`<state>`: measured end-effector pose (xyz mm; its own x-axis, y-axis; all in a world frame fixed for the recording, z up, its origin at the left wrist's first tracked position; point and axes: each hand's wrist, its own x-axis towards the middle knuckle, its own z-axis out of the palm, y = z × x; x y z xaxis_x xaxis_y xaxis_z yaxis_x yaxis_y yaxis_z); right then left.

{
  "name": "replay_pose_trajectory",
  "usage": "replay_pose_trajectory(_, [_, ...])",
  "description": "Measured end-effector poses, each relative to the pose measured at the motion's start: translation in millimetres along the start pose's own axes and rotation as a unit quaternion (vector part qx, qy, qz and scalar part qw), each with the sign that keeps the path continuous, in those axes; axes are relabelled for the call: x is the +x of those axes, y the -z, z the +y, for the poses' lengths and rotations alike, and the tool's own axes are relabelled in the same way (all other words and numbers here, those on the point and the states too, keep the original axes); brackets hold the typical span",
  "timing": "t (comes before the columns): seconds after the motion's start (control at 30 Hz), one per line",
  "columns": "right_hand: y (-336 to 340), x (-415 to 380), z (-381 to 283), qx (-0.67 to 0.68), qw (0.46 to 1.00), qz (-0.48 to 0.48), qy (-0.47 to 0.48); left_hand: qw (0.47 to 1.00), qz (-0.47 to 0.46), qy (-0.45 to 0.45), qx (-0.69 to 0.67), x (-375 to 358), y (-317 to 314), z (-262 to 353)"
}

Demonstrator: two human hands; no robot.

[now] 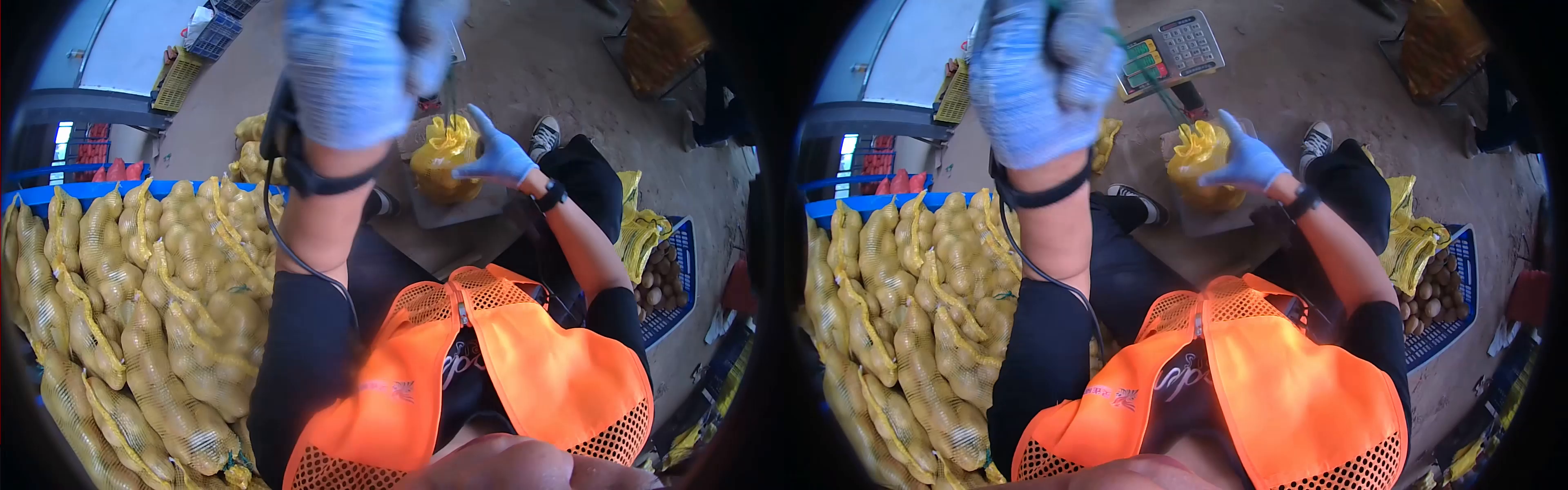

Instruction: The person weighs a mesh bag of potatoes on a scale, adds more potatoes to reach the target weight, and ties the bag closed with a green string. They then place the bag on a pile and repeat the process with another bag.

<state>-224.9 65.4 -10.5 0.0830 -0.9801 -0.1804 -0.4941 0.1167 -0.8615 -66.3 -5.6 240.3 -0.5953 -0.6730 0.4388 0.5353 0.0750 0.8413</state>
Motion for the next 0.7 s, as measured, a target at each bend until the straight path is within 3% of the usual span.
replay_pose_trajectory(0.03, [-21.6, 24.7, 13.0, 0.156, 0.987, -0.011, 0.048, 0.992, 0.082, -0.006, 0.100, -2.5, -47.7, -9.3])
replay_pose_trajectory(0.07, [-32.9, 41.3, 18.6, 0.308, 0.947, -0.022, 0.094, 0.998, 0.051, 0.022, 0.042, -4.5, -60.5, -17.0])
replay_pose_trajectory(0.1, [-28.4, 45.3, 10.7, 0.310, 0.945, -0.025, 0.097, 0.998, 0.020, 0.053, -0.016, -4.6, -67.7, -23.8])
replay_pose_trajectory(0.13, [-21.2, 48.0, 4.6, 0.194, 0.973, -0.072, 0.099, 0.989, -0.041, -0.132, 0.045, 4.2, -46.1, -49.0])
replay_pose_trajectory(0.17, [-17.0, 48.8, -0.8, 0.076, 0.985, -0.119, 0.098, 0.983, 0.057, -0.097, 0.145, -0.2, -42.4, -41.0])
replay_pose_trajectory(0.2, [-13.3, 45.4, 5.2, 0.030, 0.975, -0.078, 0.204, 0.960, 0.077, -0.182, 0.198, 7.9, -15.7, -49.9])
replay_pose_trajectory(0.23, [-6.9, 42.5, 9.0, 0.035, 0.974, -0.083, 0.208, 0.789, 0.107, -0.348, 0.495, 14.0, 33.3, -55.2])
replay_pose_trajectory(0.27, [0.8, 43.1, 8.7, 0.217, 0.969, -0.117, 0.025, 0.785, 0.186, -0.276, 0.522, 4.3, 55.5, -63.6])
replay_pose_trajectory(0.3, [5.8, 47.7, 8.7, 0.381, 0.898, -0.151, -0.158, 0.721, 0.212, -0.253, 0.610, -6.5, 90.7, -80.2])
replay_pose_trajectory(0.33, [7.1, 50.3, 13.6, 0.423, 0.879, -0.156, -0.159, 0.644, 0.236, -0.226, 0.692, -27.2, 126.7, -95.9])
replay_pose_trajectory(0.37, [5.2, 52.1, 17.4, 0.464, 0.856, -0.163, -0.161, 0.603, 0.245, -0.120, 0.750, -58.1, 148.8, -111.7])
replay_pose_trajectory(0.4, [3.4, 52.0, 14.9, 0.494, 0.840, -0.142, -0.174, 0.612, 0.196, -0.029, 0.766, -95.2, 169.2, -129.8])
replay_pose_trajectory(0.43, [1.5, 49.0, 11.1, 0.522, 0.822, -0.121, -0.193, 0.604, 0.130, 0.122, 0.777, -128.8, 165.1, -139.5])
replay_pose_trajectory(0.5, [-4.3, 46.1, 6.0, 0.562, 0.794, -0.078, -0.219, 0.646, 0.029, 0.194, 0.738, -194.6, 135.5, -178.3])
replay_pose_trajectory(0.53, [-8.7, 51.4, 19.3, 0.617, 0.748, -0.099, -0.224, 0.667, -0.049, 0.299, 0.681, -213.2, 108.3, -196.1])
replay_pose_trajectory(0.57, [-12.9, 51.4, 11.9, 0.616, 0.748, -0.106, -0.225, 0.700, -0.068, 0.319, 0.635, -231.5, 78.2, -220.0])
replay_pose_trajectory(0.63, [-22.0, 44.9, -6.6, 0.579, 0.755, 0.048, -0.304, 0.807, -0.012, 0.257, 0.532, -235.6, 23.4, -258.2])
replay_pose_trajectory(0.67, [-24.6, 44.9, 0.3, 0.571, 0.762, 0.033, -0.303, 0.806, -0.007, 0.260, 0.532, -215.1, 9.3, -276.0])
replay_pose_trajectory(0.7, [-32.4, 43.4, -2.8, 0.569, 0.763, 0.030, -0.306, 0.511, -0.104, 0.192, 0.832, -188.5, 0.0, -298.9])
